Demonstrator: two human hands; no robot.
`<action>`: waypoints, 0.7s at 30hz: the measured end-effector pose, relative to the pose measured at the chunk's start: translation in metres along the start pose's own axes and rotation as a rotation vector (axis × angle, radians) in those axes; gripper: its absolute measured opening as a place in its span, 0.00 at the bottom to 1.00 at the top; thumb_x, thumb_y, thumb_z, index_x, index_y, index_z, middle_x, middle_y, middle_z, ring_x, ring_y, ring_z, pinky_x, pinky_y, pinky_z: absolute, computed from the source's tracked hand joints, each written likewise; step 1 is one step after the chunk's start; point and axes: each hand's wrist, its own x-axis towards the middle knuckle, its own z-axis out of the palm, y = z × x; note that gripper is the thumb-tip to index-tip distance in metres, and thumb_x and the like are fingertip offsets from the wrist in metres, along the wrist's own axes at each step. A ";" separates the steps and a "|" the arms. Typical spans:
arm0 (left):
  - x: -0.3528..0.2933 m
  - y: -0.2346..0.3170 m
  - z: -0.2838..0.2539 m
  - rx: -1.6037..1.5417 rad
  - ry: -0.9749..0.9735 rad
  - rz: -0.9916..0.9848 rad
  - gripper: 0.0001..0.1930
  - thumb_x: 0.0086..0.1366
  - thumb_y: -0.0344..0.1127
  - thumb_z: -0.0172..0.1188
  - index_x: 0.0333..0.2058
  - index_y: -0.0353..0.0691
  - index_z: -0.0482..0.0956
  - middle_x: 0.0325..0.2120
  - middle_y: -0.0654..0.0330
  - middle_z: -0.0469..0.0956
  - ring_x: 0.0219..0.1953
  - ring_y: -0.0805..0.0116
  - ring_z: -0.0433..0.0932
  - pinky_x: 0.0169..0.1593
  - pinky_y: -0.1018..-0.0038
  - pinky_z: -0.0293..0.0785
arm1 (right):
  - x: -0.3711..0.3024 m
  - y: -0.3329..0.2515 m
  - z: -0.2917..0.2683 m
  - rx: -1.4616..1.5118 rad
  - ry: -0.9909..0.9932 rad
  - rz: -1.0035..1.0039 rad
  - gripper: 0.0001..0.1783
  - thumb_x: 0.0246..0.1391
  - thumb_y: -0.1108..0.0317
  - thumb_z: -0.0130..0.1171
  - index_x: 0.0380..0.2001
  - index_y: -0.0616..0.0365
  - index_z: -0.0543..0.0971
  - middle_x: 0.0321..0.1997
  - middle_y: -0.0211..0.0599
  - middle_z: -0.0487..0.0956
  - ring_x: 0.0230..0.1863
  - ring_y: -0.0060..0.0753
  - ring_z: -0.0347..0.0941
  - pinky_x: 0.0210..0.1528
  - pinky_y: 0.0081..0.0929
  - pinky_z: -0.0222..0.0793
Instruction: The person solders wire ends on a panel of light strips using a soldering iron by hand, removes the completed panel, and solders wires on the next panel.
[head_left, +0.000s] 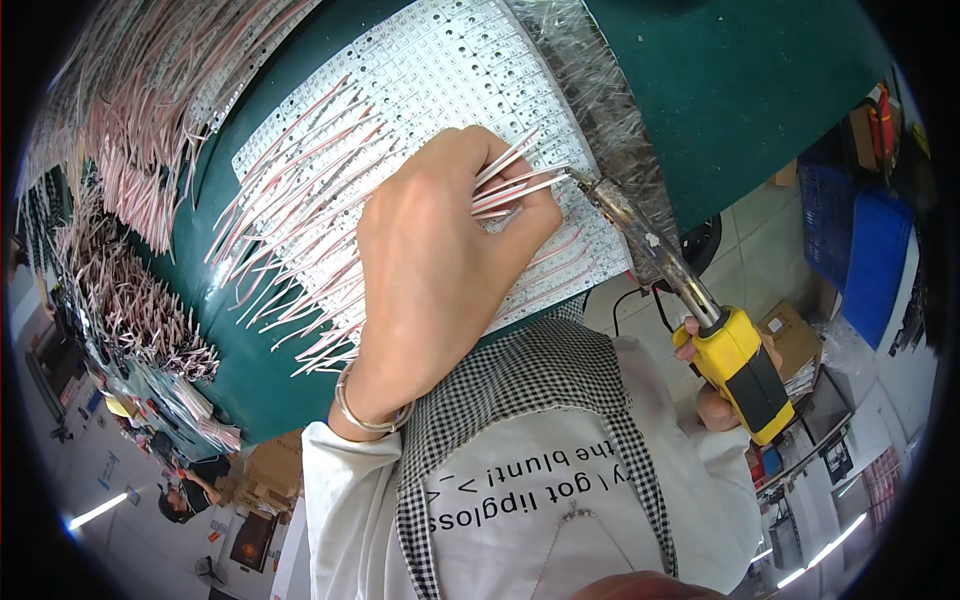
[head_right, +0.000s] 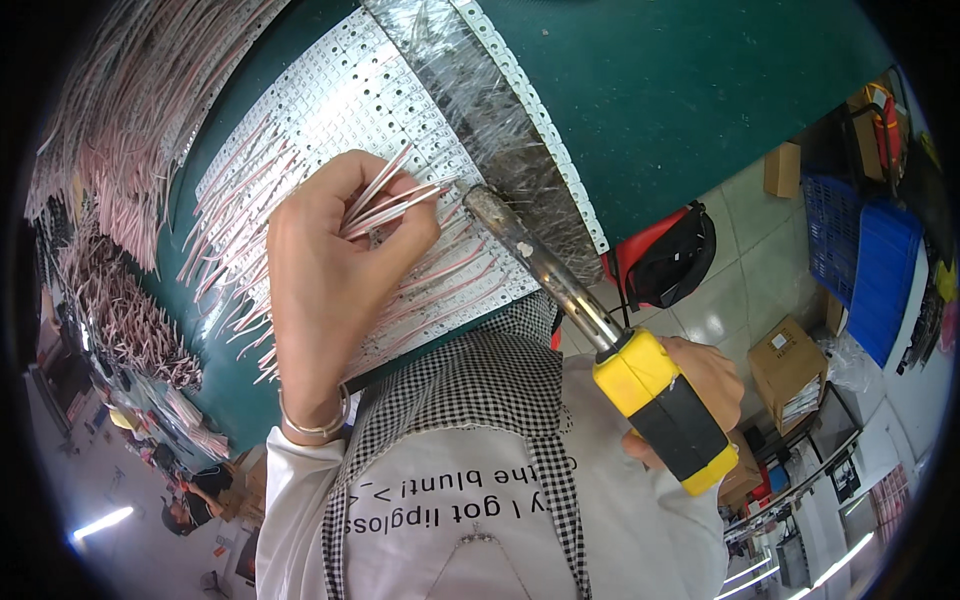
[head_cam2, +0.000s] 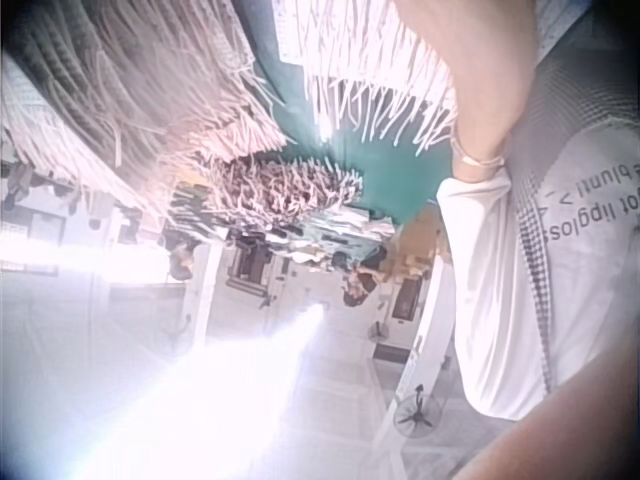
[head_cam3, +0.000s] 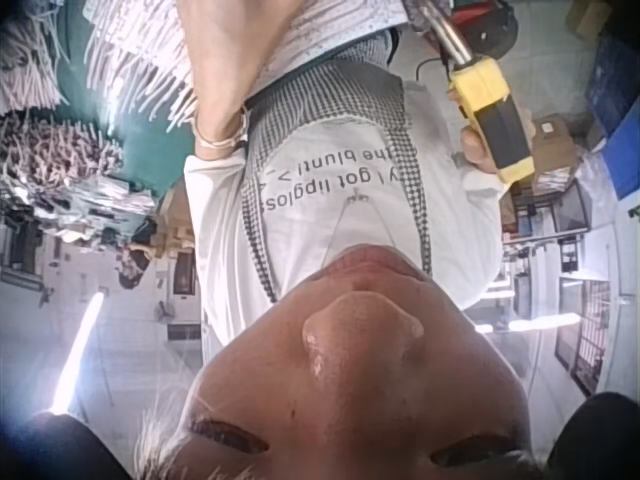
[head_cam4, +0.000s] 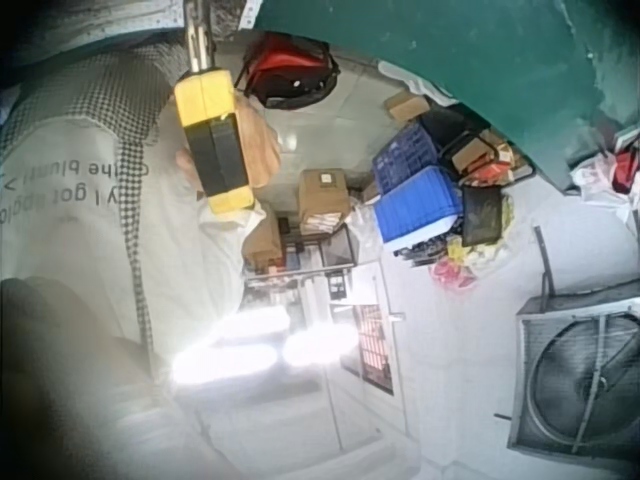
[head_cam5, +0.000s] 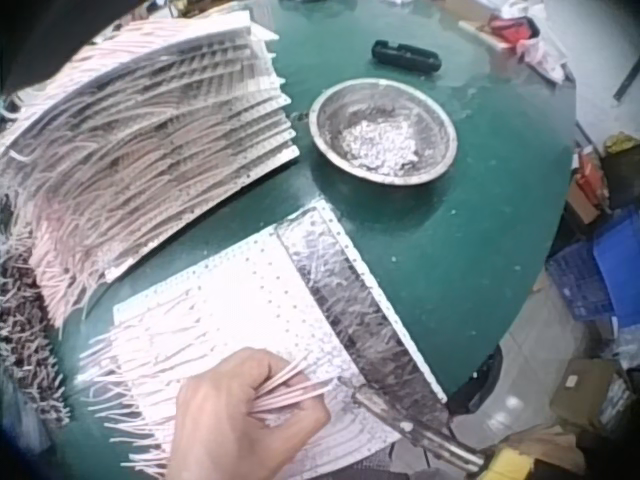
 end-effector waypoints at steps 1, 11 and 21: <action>0.000 0.000 0.000 -0.007 0.009 0.012 0.10 0.49 0.32 0.65 0.25 0.32 0.75 0.22 0.50 0.75 0.24 0.51 0.74 0.29 0.64 0.68 | 0.001 0.000 0.000 0.000 -0.001 0.001 0.39 0.41 0.40 0.70 0.33 0.73 0.76 0.25 0.45 0.79 0.22 0.41 0.78 0.28 0.29 0.75; 0.000 -0.003 0.001 0.042 -0.003 0.041 0.12 0.49 0.33 0.66 0.25 0.31 0.74 0.21 0.50 0.75 0.22 0.51 0.74 0.27 0.63 0.67 | 0.006 0.001 -0.001 0.010 -0.059 -0.035 0.38 0.41 0.41 0.70 0.34 0.71 0.77 0.25 0.44 0.80 0.23 0.41 0.79 0.30 0.29 0.76; 0.000 -0.002 0.000 0.005 0.002 0.026 0.11 0.49 0.32 0.66 0.23 0.31 0.74 0.20 0.51 0.74 0.21 0.52 0.73 0.27 0.64 0.67 | 0.015 -0.003 -0.003 -0.103 -0.161 -0.113 0.38 0.38 0.41 0.71 0.33 0.71 0.77 0.26 0.45 0.80 0.22 0.41 0.79 0.29 0.30 0.75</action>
